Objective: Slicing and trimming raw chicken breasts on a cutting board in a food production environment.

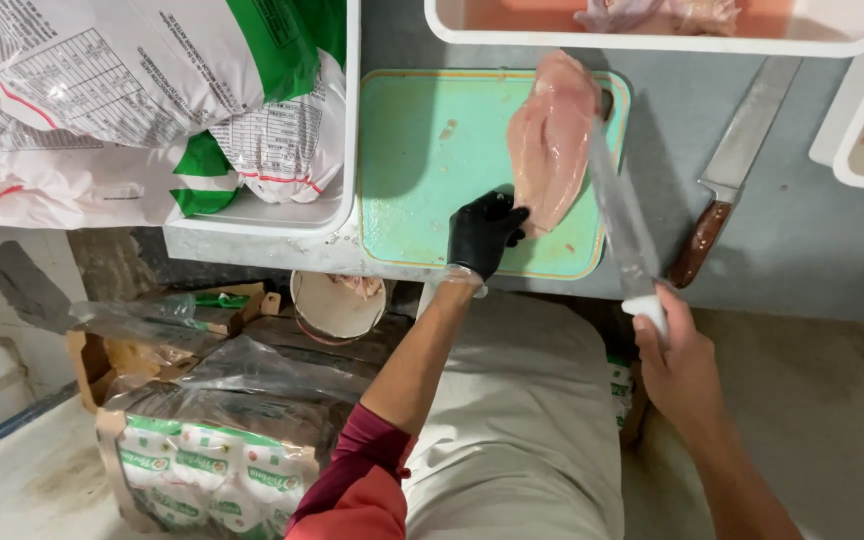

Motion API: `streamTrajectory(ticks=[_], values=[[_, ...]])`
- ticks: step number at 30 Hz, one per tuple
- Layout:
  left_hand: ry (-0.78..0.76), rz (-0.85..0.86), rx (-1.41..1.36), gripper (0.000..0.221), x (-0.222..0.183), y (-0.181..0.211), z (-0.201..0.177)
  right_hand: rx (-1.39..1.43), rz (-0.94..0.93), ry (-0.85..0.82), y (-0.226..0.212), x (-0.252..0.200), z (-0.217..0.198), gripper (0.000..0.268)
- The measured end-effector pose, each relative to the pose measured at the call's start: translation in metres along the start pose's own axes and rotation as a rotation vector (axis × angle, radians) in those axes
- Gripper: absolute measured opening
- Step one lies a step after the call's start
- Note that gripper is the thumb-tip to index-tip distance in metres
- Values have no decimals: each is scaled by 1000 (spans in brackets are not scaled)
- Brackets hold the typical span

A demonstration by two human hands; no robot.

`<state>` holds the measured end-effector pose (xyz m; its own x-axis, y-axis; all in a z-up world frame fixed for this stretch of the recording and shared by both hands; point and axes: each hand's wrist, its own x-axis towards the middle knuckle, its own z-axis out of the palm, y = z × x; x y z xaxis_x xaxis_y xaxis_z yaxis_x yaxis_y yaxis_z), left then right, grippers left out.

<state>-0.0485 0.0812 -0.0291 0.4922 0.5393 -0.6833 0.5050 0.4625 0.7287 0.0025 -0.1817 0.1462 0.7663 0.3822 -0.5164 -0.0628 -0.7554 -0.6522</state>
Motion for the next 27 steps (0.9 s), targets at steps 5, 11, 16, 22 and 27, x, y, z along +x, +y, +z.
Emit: streamTrajectory(ticks=[5,11,16,22,27], values=[[-16,112,295,26,-2,3,-16,-337,-107,-216,8,-11,-3,62],[56,101,193,27,-4,-9,-7,-627,-158,-229,2,-8,-4,58],[91,105,133,24,-1,-8,-3,-778,-346,-89,16,-1,20,57],[106,143,31,23,-6,-15,1,-598,-484,11,-8,44,78,57],[124,233,104,29,-15,-8,-13,-615,-528,60,18,11,69,57]])
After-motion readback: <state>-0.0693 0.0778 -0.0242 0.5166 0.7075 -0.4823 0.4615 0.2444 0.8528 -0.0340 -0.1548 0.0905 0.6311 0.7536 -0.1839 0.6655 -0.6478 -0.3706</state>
